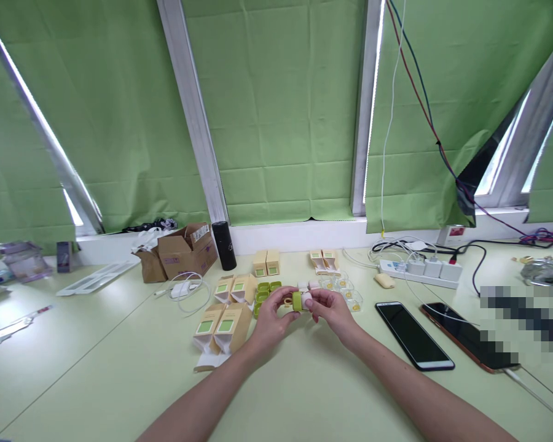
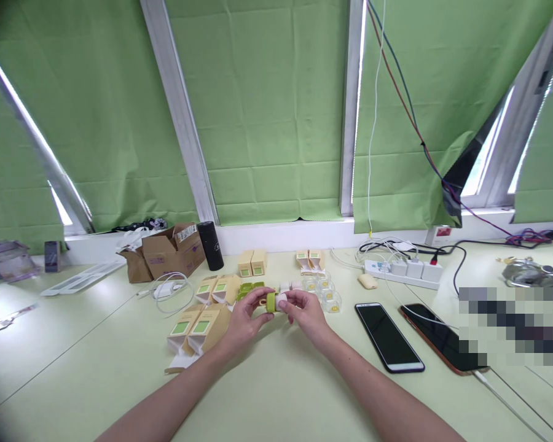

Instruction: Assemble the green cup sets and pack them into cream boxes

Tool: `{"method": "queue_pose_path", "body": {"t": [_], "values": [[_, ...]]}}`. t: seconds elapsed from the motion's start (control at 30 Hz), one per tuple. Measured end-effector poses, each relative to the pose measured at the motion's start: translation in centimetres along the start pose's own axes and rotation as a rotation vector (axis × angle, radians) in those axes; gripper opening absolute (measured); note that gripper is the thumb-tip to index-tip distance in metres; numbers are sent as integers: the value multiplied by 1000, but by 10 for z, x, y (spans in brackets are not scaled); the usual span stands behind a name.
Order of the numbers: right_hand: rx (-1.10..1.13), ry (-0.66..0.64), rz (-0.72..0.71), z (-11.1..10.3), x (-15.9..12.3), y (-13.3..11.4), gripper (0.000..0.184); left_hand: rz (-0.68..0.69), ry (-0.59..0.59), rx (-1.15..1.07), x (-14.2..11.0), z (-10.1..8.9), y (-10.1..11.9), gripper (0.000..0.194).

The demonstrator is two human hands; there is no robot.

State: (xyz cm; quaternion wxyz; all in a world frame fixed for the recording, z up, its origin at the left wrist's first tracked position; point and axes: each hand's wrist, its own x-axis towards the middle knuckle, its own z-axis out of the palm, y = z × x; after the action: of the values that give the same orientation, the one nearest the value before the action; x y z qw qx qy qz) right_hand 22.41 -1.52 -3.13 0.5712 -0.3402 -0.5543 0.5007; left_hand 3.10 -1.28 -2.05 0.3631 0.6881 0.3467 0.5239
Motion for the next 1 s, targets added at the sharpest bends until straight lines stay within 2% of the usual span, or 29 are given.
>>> {"method": "queue_pose_path", "body": {"t": [0.23,0.67,0.9,1.0], "values": [[-59,-5,-8,0,-1,0,43,-4,-41,-2,2,0,2,46],[-74,28,-14,7,-7,-4,44,47,-17,-6,-3,4,-1,42],[-17,61,31,10,-6,1,50,15,-43,-19,-3,5,0,44],[28,67,16,11,-6,0,58,15,-77,-34,-5,6,2,43]]}}
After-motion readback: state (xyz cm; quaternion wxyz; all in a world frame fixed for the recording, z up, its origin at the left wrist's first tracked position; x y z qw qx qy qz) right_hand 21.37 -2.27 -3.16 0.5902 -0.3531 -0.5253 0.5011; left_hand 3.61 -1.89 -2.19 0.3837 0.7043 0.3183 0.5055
